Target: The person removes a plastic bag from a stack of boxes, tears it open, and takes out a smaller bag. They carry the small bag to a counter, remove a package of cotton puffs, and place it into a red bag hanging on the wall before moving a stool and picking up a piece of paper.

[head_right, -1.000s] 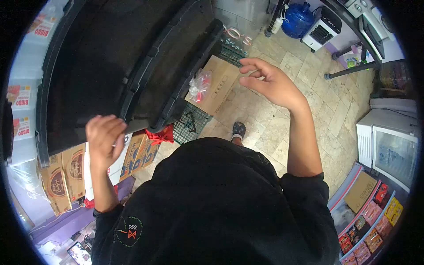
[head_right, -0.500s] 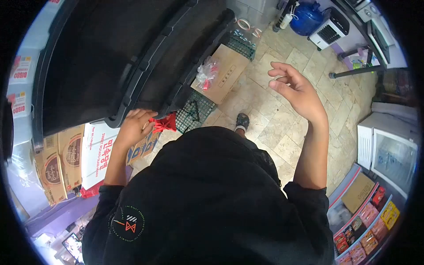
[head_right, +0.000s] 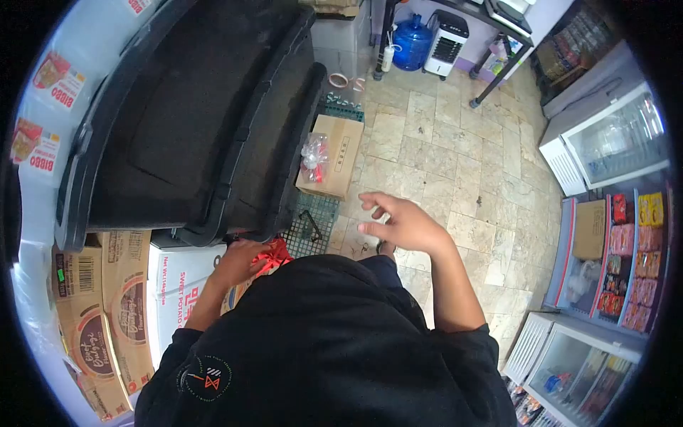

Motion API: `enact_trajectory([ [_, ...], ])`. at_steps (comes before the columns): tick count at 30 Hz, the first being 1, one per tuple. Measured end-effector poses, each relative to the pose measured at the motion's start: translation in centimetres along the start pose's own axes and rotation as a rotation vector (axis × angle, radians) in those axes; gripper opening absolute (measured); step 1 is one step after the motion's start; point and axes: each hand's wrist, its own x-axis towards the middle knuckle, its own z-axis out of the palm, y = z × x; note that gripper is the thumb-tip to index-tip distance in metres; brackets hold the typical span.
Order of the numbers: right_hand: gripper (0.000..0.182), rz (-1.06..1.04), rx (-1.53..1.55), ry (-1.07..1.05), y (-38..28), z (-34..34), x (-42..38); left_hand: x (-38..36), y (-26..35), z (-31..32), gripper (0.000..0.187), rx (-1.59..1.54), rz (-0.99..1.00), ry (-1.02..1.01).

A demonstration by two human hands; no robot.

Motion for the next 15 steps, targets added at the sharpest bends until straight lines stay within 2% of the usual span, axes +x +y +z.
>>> enact_trajectory([
  [6, 0.058, 0.045, -0.007, 0.227, -1.7, 2.8, -7.4, 0.5, -0.8, 2.9, 0.033, 0.008, 0.172, -0.107],
  [10, 0.057, 0.099, 0.007, 0.361, -1.2, 4.2, -13.0, 3.1, 1.3, 2.4, 0.032, 0.115, 0.275, -0.190],
  [15, 0.054, 0.180, 0.098, 0.522, -0.1, 7.0, -20.0, 5.1, 4.6, 2.7, 0.034, 0.137, 0.404, -0.184],
])
